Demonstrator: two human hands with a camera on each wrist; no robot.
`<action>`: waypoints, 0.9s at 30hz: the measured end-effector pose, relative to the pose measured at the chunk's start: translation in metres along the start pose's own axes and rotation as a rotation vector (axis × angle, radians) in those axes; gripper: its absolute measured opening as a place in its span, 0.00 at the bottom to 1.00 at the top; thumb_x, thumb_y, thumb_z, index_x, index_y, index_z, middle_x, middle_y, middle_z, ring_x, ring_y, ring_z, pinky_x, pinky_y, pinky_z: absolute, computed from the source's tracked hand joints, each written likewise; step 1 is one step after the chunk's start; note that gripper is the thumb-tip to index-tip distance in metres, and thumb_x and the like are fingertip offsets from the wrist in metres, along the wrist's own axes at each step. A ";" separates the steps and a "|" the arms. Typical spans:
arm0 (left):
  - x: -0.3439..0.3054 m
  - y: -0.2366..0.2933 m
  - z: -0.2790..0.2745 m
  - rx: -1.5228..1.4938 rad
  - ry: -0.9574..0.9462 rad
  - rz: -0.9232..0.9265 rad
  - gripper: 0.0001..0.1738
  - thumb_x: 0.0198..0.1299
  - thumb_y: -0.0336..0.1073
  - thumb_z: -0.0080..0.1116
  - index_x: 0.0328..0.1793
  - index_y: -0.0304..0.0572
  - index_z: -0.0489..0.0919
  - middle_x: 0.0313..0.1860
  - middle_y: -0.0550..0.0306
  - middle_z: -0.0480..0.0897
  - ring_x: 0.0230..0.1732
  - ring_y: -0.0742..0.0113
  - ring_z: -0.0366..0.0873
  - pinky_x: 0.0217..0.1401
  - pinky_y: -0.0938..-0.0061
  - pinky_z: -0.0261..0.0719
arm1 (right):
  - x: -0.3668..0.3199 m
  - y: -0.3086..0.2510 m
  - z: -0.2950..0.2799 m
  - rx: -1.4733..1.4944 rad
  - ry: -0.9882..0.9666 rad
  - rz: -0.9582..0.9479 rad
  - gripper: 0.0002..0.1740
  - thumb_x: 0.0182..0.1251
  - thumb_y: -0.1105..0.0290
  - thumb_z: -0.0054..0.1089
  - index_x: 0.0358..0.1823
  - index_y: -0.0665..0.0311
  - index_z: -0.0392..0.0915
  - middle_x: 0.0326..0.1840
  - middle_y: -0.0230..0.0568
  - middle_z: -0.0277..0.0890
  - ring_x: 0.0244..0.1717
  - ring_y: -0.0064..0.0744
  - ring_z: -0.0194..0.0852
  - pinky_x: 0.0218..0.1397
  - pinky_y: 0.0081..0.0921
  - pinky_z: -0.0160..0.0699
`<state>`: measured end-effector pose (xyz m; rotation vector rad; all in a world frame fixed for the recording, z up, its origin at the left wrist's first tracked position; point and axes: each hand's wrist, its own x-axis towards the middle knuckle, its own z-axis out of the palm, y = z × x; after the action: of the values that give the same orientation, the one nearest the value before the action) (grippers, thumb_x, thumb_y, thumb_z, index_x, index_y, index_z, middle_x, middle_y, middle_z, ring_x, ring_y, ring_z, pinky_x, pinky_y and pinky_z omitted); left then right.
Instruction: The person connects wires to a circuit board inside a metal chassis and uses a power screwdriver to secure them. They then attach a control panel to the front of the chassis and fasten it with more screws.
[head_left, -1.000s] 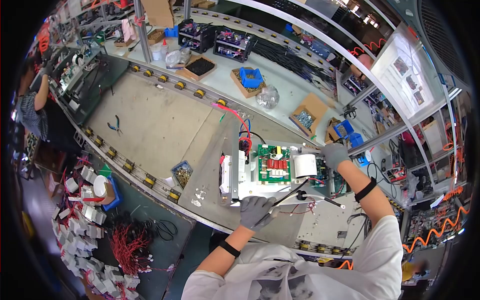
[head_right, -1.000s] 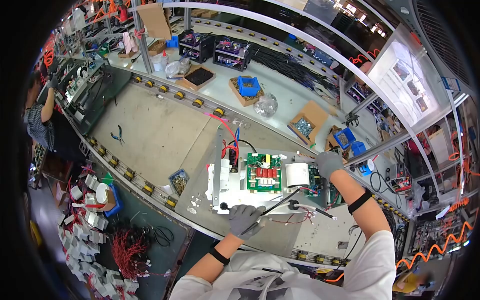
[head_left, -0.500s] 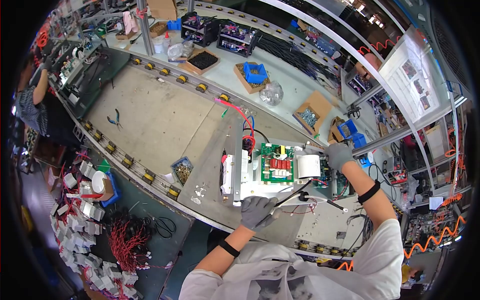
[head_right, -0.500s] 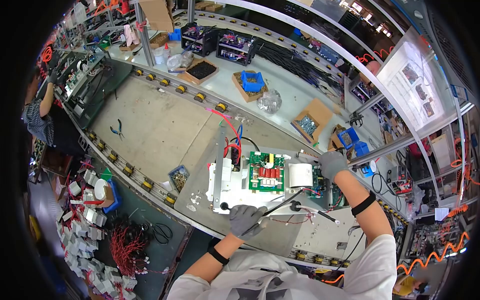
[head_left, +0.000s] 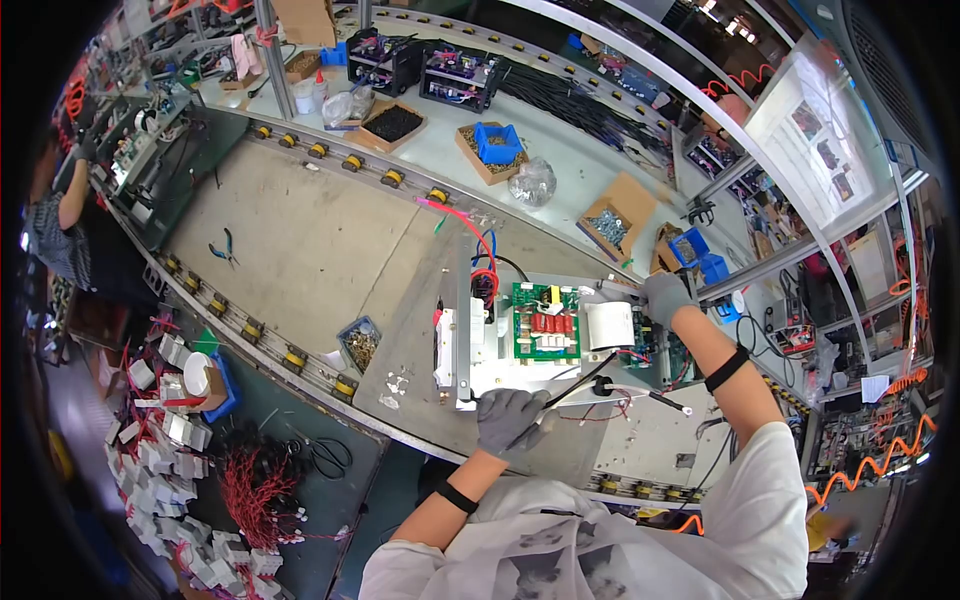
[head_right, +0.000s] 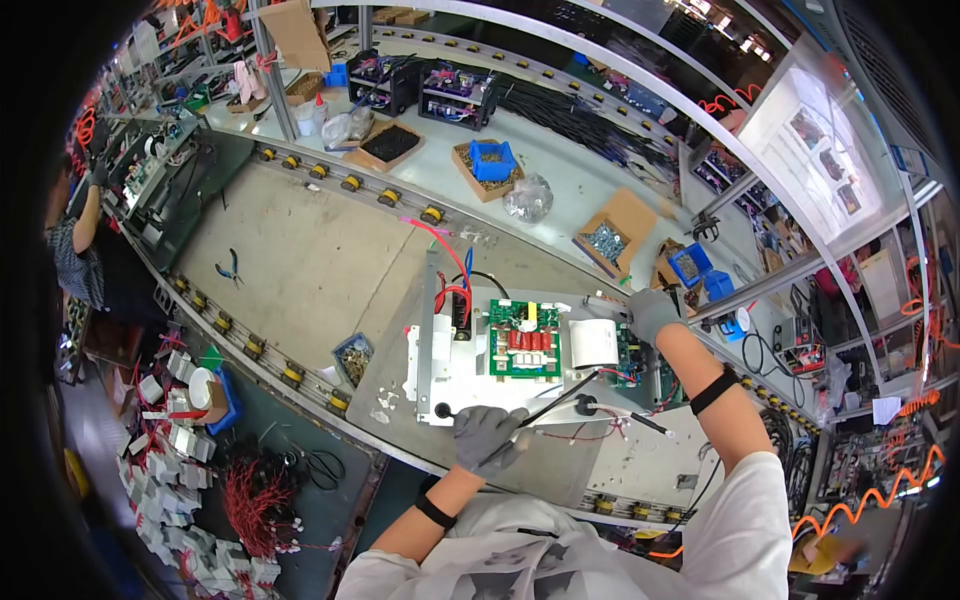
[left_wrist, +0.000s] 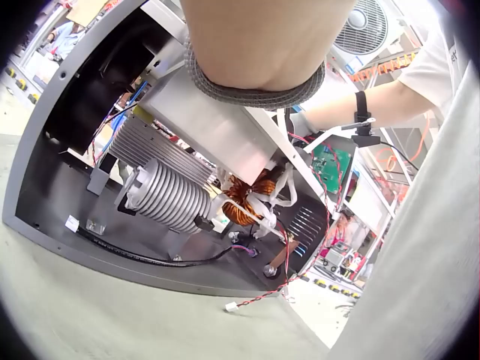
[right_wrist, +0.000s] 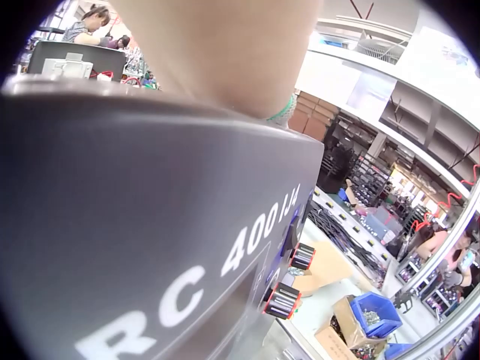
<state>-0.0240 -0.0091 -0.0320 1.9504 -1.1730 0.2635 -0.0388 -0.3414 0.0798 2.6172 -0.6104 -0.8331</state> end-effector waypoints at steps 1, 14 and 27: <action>-0.001 0.001 -0.001 -0.012 -0.028 -0.020 0.19 0.51 0.55 0.58 0.42 0.55 0.82 0.27 0.67 0.72 0.31 0.67 0.70 0.42 0.68 0.61 | -0.002 0.000 0.000 0.011 -0.003 -0.008 0.10 0.54 0.66 0.59 0.37 0.59 0.83 0.39 0.47 0.81 0.44 0.44 0.80 0.49 0.35 0.78; 0.024 0.026 -0.027 -0.427 0.154 -0.310 0.23 0.58 0.38 0.51 0.57 0.32 0.69 0.48 0.45 0.73 0.49 0.56 0.70 0.55 0.64 0.65 | -0.238 -0.023 0.011 0.756 0.947 -0.028 0.13 0.52 0.73 0.61 0.41 0.60 0.78 0.38 0.45 0.76 0.38 0.46 0.72 0.40 0.36 0.71; 0.022 -0.036 -0.099 0.107 0.680 -0.486 0.25 0.66 0.45 0.45 0.65 0.40 0.64 0.58 0.46 0.68 0.56 0.58 0.68 0.62 0.66 0.65 | -0.407 -0.215 0.517 0.929 -0.275 0.778 0.22 0.59 0.54 0.54 0.44 0.66 0.78 0.28 0.49 0.77 0.29 0.48 0.77 0.35 0.44 0.75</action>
<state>0.0393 0.0580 0.0241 1.9335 -0.2428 0.6692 -0.5891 -0.0492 -0.2231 2.5139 -2.3529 -0.7273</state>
